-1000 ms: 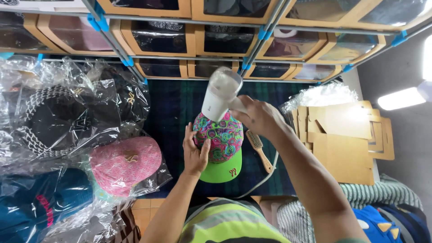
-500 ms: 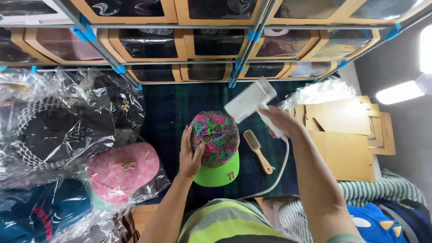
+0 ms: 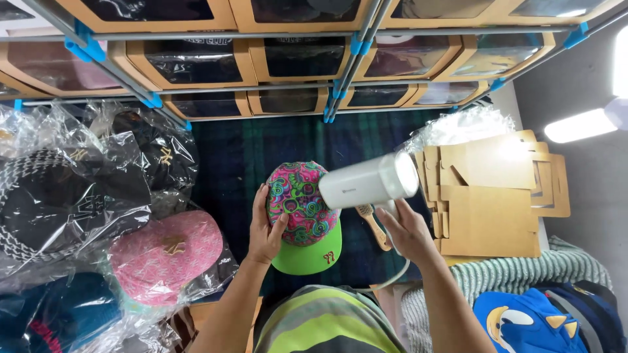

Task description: The person inserts a cardboard insert into a green cap, then uses a brush to clean the cap's surface. They then use a hairdryer to dry the cap, moving it around to cover different areas. Finally, they brush the cap again.

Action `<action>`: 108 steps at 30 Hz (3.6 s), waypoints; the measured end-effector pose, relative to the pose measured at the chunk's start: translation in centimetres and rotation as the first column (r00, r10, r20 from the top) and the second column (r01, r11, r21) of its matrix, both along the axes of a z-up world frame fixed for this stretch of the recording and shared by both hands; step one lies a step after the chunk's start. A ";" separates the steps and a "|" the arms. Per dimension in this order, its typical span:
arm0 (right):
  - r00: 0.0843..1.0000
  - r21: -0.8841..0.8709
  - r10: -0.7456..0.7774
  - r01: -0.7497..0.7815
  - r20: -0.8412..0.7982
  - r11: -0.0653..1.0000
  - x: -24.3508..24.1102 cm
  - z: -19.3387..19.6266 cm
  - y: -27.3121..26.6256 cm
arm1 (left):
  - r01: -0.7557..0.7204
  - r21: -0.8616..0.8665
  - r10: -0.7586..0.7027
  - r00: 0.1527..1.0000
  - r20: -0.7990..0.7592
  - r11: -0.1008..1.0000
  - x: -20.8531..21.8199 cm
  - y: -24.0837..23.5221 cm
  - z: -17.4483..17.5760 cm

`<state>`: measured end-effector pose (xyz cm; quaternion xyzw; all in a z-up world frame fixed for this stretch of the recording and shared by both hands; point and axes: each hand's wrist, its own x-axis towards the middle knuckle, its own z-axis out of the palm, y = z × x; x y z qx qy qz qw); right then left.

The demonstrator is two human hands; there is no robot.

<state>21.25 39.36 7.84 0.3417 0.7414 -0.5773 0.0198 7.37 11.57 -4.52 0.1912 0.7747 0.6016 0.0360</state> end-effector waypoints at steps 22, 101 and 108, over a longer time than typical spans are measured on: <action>0.976 -0.448 -0.056 0.147 0.210 0.882 -2.4 -9.1 4.1 | -0.041 0.038 0.046 0.991 -0.123 0.998 0.0 0.0 -1.9; 0.919 0.528 0.144 0.077 -0.366 0.846 8.9 -3.1 -6.1 | -0.310 0.095 0.159 0.700 0.697 0.946 6.0 -3.3 0.9; 0.985 0.653 0.132 -0.027 -0.113 0.757 6.5 1.7 -11.7 | -0.341 0.135 0.093 0.576 0.812 0.930 8.7 -3.1 -7.6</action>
